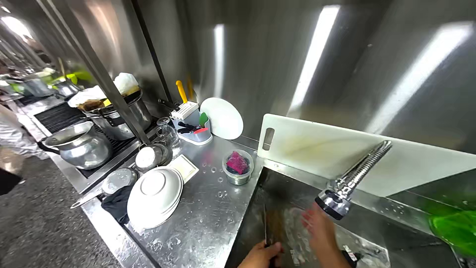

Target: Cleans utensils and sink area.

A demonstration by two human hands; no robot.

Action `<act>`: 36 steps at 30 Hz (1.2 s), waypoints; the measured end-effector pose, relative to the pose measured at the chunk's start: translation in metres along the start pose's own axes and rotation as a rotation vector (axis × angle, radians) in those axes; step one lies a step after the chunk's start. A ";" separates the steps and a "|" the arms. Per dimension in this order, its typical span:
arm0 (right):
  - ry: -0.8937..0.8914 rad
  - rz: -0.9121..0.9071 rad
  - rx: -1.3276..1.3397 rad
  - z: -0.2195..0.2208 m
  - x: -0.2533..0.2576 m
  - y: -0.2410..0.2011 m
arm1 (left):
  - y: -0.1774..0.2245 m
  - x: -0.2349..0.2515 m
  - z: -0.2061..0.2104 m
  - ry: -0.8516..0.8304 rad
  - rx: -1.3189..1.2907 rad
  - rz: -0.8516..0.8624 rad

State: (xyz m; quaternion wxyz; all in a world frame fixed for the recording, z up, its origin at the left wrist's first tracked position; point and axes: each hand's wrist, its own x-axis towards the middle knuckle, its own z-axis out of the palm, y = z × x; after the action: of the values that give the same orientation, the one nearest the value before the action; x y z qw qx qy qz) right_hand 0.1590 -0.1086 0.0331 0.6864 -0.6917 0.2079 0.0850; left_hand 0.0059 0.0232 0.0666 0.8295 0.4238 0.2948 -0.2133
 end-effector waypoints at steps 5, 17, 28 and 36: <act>0.175 -0.026 0.291 -0.027 0.051 -0.044 | 0.009 0.038 0.033 -0.153 -0.061 -0.137; 0.282 -0.303 -0.876 -0.031 0.062 -0.030 | 0.026 0.052 0.064 -0.073 -0.281 -0.043; -0.199 0.245 0.408 -0.030 -0.071 -0.027 | -0.006 0.041 0.022 0.006 -0.230 -0.177; -0.467 0.417 0.430 -0.008 -0.083 -0.035 | -0.034 0.005 -0.016 -0.037 -0.238 -0.208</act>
State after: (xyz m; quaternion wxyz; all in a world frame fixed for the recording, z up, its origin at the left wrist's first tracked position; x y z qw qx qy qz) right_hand 0.0968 -0.1035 0.0992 0.8128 -0.4366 0.1951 0.3328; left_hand -0.0158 0.0169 0.0356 0.8526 0.2857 0.3449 -0.2691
